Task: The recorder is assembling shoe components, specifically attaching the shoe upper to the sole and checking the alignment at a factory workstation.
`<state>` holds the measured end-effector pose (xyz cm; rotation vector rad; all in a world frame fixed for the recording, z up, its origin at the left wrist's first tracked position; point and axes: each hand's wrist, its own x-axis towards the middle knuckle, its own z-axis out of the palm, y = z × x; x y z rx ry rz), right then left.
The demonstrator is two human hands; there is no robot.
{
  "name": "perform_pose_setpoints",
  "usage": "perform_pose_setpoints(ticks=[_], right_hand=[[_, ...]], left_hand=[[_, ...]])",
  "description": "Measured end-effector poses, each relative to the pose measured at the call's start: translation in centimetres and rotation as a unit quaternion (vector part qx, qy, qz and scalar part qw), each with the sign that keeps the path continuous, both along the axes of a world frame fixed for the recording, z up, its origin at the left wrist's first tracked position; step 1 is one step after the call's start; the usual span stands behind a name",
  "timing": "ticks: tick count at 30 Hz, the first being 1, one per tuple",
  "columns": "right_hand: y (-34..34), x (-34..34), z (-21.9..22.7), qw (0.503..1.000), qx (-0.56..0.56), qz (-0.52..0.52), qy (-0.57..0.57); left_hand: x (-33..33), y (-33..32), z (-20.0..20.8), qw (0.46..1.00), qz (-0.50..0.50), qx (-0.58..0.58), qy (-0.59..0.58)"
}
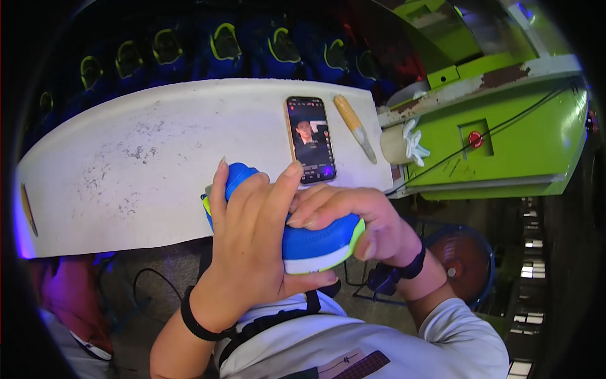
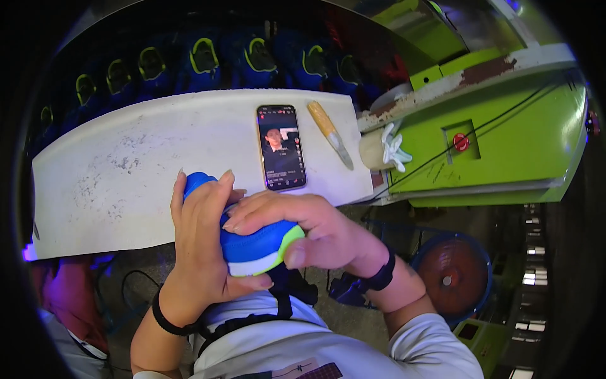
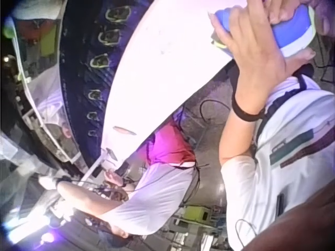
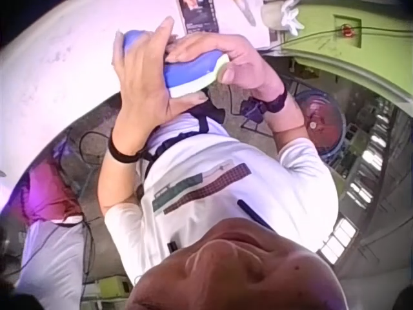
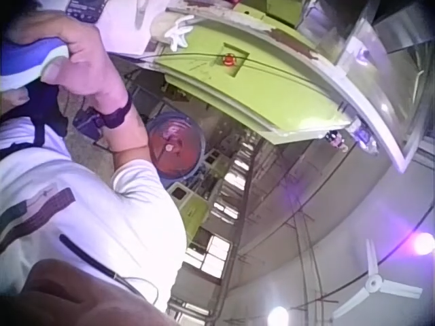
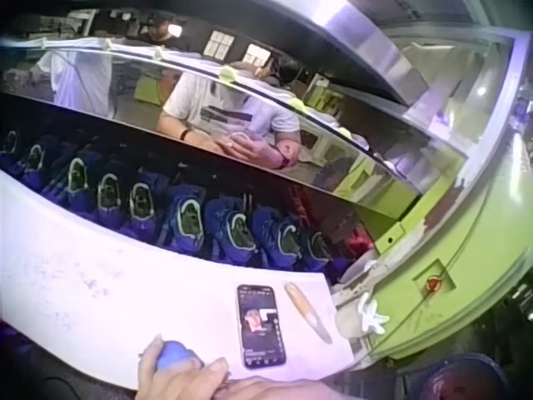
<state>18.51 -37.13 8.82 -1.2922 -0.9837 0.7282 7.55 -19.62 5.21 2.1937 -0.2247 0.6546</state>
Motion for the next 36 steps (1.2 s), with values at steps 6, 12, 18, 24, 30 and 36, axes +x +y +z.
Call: perform_pose_setpoints(ticks=[6, 12, 18, 24, 30, 36], right_hand=[[0.2, -0.3, 1.2, 1.000, 0.000, -0.008, 0.009], [-2.3, 2.9, -2.1, 0.942, -0.096, -0.169, -0.273], [-3.5, 2.9, -6.1, 0.757, -0.236, -0.321, -0.517], [0.3, -4.6, -6.8, 0.962, -0.048, -0.074, -0.259], [3.1, -7.4, -7.5, 0.988, 0.046, -0.105, -0.100], [2.9, -8.2, -3.5, 0.970, 0.098, -0.173, -0.140]], left_hand=[[0.2, -0.3, -0.9, 1.000, 0.006, 0.017, -0.022], [-5.8, 4.1, -0.9, 0.993, 0.062, -0.072, 0.070], [-11.7, 4.7, 0.4, 0.952, 0.164, -0.259, 0.004], [-11.1, 3.6, 3.2, 0.960, 0.151, -0.218, 0.089], [-11.1, 1.9, 3.4, 0.964, 0.151, -0.195, 0.100], [-9.8, 1.2, 4.2, 0.974, 0.068, -0.155, 0.148]])
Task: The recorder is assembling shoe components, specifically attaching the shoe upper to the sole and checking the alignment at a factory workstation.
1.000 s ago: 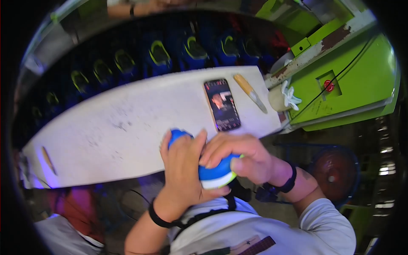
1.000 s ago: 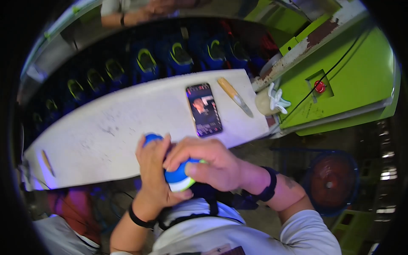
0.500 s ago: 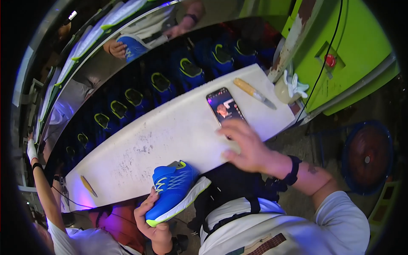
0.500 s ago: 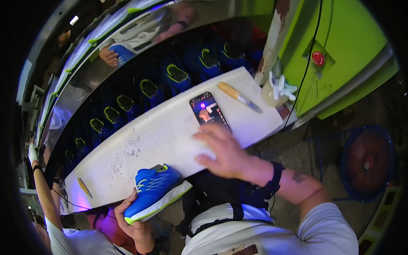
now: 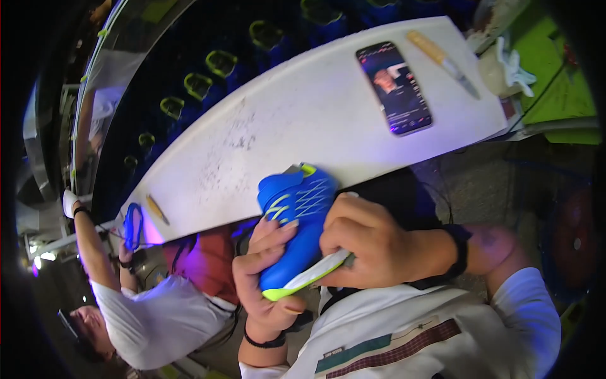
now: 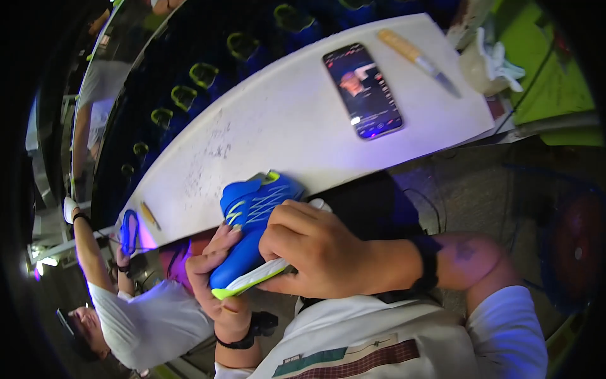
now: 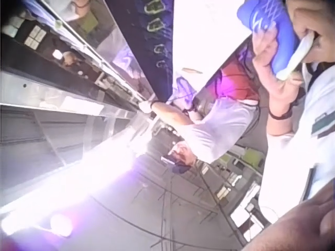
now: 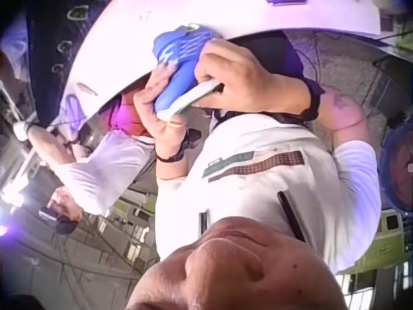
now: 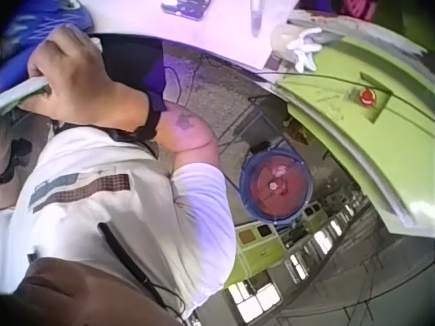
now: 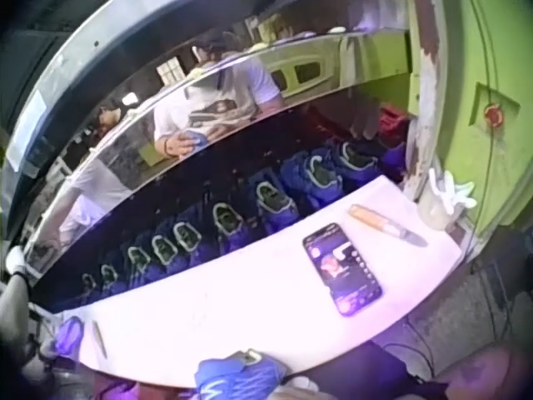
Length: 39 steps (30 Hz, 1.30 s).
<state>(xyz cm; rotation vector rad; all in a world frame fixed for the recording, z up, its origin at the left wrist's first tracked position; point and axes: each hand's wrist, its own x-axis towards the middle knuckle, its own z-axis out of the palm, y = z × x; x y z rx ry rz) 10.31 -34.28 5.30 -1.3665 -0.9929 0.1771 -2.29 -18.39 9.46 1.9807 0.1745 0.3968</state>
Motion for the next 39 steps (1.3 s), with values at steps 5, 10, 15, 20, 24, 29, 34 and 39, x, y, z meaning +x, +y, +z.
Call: perform_pose_setpoints(ticks=[5, 10, 15, 20, 24, 29, 34, 39], right_hand=[[0.1, 0.4, 0.1, 0.996, 0.049, 0.046, -0.058], [1.3, 1.7, -0.8, 0.995, 0.034, 0.083, -0.033], [1.9, 2.0, -2.4, 0.999, -0.044, 0.026, 0.002], [1.7, 0.7, -5.1, 0.999, -0.030, -0.010, 0.000], [1.6, 0.8, -4.9, 0.997, 0.035, 0.058, 0.019], [3.8, 1.8, -5.6, 0.994, 0.068, -0.020, -0.088], [5.6, 2.6, -4.8, 0.997, -0.032, 0.068, -0.037], [8.8, 1.4, -2.8, 0.966, -0.181, 0.122, -0.143]], left_hand=[[-0.6, 0.4, -0.1, 0.998, -0.040, 0.039, -0.021], [-0.5, 1.9, 0.1, 0.995, -0.068, 0.053, -0.057], [0.6, 3.5, 2.9, 0.993, -0.066, 0.092, 0.018], [3.0, 2.3, 5.8, 0.908, -0.124, 0.362, 0.168], [3.2, 1.6, 5.9, 0.908, -0.083, 0.373, 0.171], [3.5, 3.6, 6.0, 0.879, -0.136, 0.433, 0.145], [2.4, 9.3, 4.0, 0.924, -0.182, 0.321, 0.100], [1.2, 10.7, 0.9, 0.932, -0.039, 0.049, 0.356]])
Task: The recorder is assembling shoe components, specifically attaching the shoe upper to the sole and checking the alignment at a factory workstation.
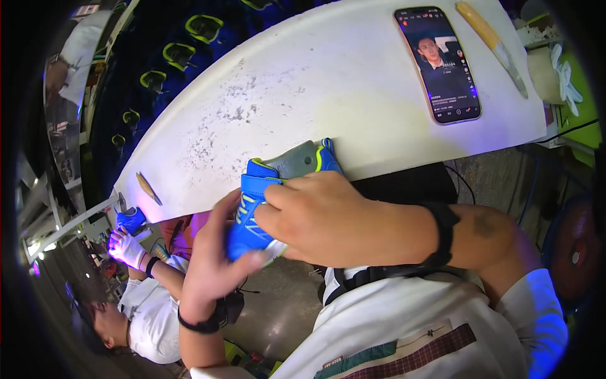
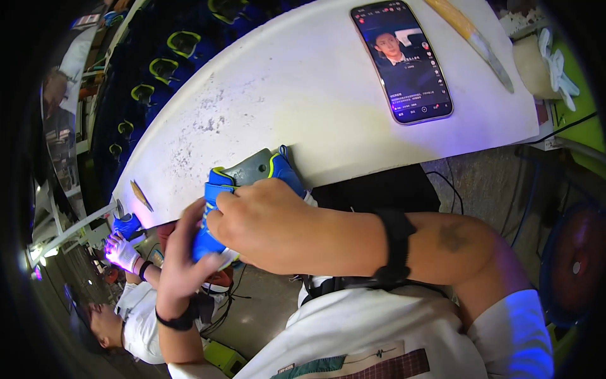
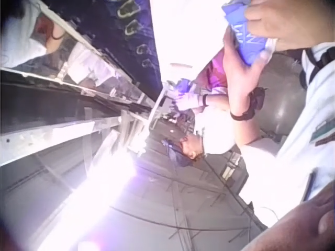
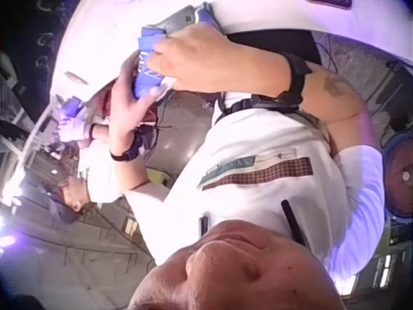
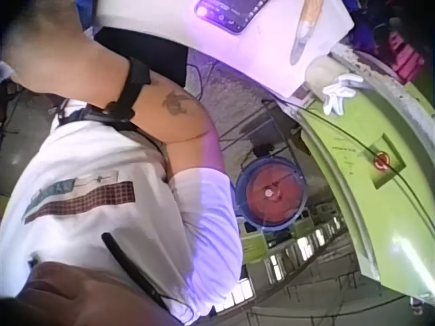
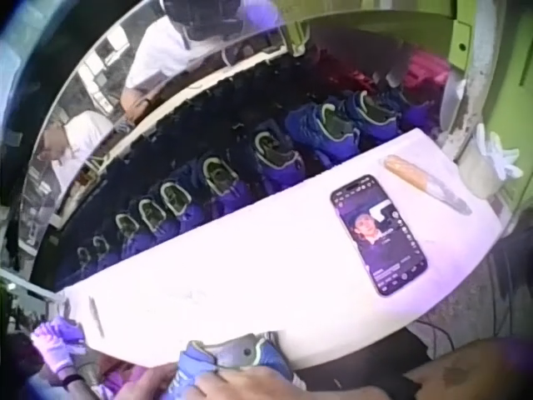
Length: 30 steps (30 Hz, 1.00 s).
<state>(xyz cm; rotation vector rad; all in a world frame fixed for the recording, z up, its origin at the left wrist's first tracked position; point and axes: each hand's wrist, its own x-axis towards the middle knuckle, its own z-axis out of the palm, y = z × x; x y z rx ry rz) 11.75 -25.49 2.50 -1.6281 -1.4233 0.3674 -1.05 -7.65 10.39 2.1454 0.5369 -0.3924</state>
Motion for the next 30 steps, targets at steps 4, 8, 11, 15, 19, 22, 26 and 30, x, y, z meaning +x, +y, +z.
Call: perform_pose_setpoints(ticks=[4, 8, 11, 15, 19, 22, 26, 30], right_hand=[[-0.7, 0.3, 0.5, 0.993, 0.096, -0.010, 0.062], [-5.7, 4.8, 4.2, 0.957, 0.120, -0.168, 0.205], [-3.6, 6.1, 6.5, 0.891, 0.204, -0.124, 0.385], [-1.2, 6.8, 6.9, 0.896, 0.198, -0.067, 0.391], [-1.0, 5.4, 7.9, 0.970, 0.143, -0.018, 0.198], [-0.3, 4.9, 8.5, 0.981, 0.126, -0.001, 0.148], [0.7, 5.0, 8.4, 0.974, 0.085, 0.079, 0.194], [2.7, 4.2, 7.2, 0.965, 0.097, 0.083, 0.229]], left_hand=[[-1.7, 1.4, -3.5, 0.986, 0.073, -0.147, 0.011], [-2.2, -1.8, -5.4, 0.923, 0.187, -0.278, -0.187], [2.6, -5.4, -4.4, 0.882, 0.176, -0.232, -0.370], [6.2, -3.6, 0.0, 0.924, 0.031, 0.068, -0.374], [5.3, -2.4, 3.1, 0.957, -0.004, 0.098, -0.272], [4.5, -2.5, 3.0, 0.969, 0.006, 0.077, -0.235], [3.1, -2.0, 1.4, 0.957, 0.044, 0.065, -0.278], [2.1, -0.9, -0.6, 0.958, 0.109, -0.013, -0.264]])
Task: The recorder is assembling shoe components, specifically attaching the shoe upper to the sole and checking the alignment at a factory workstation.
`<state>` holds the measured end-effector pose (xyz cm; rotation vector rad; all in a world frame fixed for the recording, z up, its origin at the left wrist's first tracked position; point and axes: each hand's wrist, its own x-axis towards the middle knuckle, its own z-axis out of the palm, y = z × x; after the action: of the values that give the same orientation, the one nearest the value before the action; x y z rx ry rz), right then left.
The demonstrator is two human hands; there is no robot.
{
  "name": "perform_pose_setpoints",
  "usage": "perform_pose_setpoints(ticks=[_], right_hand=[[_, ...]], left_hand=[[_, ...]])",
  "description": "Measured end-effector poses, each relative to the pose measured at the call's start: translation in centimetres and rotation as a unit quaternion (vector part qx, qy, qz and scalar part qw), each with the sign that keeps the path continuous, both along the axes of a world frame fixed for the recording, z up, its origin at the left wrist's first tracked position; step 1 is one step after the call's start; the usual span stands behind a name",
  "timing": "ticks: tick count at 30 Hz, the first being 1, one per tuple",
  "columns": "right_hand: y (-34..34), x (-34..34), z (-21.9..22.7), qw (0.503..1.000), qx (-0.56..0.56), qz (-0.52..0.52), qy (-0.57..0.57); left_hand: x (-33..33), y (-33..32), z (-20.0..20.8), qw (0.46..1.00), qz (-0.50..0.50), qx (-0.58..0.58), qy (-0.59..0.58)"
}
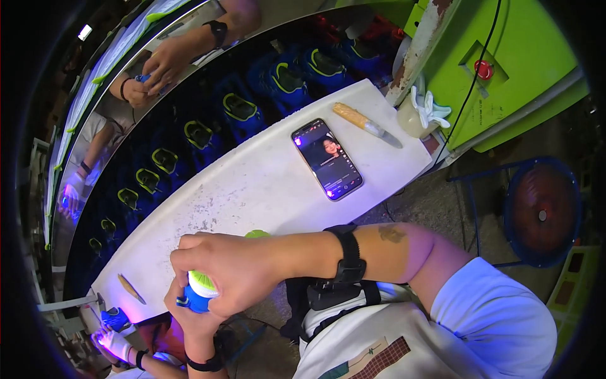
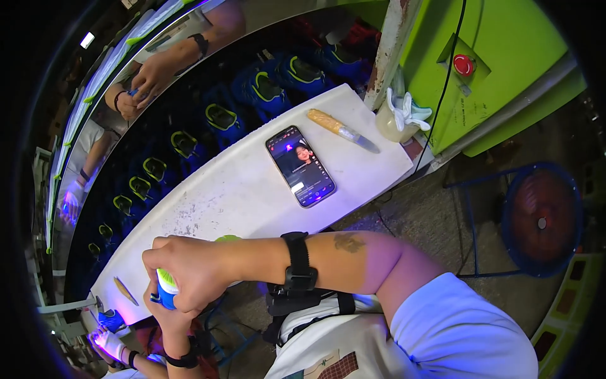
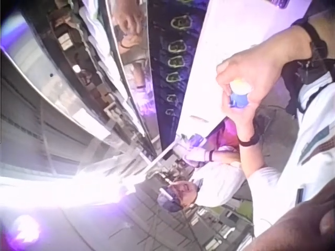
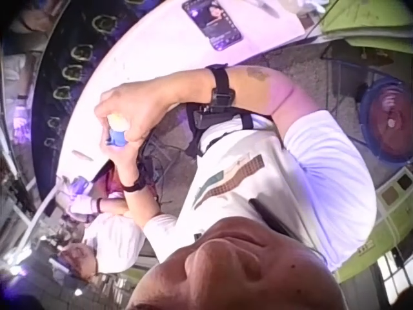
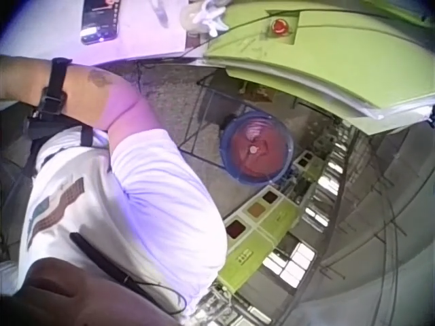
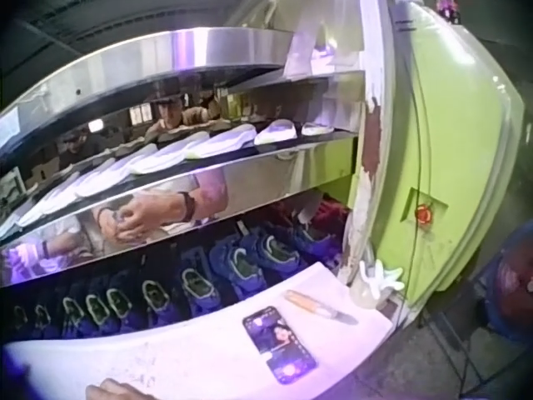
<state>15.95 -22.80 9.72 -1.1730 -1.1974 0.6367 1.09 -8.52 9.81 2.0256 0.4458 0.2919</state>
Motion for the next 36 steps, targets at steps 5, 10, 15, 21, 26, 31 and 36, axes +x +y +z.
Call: perform_pose_setpoints(ticks=[5, 10, 15, 21, 26, 31, 36], right_hand=[[0.9, 0.4, -2.5, 0.980, 0.123, -0.042, 0.148], [1.1, 0.1, -6.1, 0.895, 0.205, -0.010, 0.395], [1.6, -1.2, -2.4, 0.962, 0.139, 0.005, 0.236], [-2.8, 1.8, 0.4, 0.995, 0.016, 0.009, 0.097], [-4.9, 2.6, 1.9, 0.990, -0.035, -0.022, 0.133], [-6.6, -1.4, -0.2, 0.992, 0.020, -0.030, 0.120], [-7.7, -2.4, -5.8, 0.943, 0.140, -0.178, -0.245]], left_hand=[[-2.7, 2.4, -3.3, 0.997, 0.025, -0.046, -0.051], [-3.7, 1.4, -4.8, 0.986, 0.082, -0.109, -0.093], [-2.7, -0.7, -1.1, 0.997, 0.076, -0.009, 0.001], [3.4, -3.6, 4.2, 0.966, -0.055, 0.251, 0.025], [5.1, -5.3, 4.8, 0.944, -0.076, 0.321, 0.015], [2.2, -4.3, 1.2, 0.912, -0.130, 0.313, -0.232], [-3.2, -3.0, -1.4, 0.955, -0.100, 0.174, -0.217]])
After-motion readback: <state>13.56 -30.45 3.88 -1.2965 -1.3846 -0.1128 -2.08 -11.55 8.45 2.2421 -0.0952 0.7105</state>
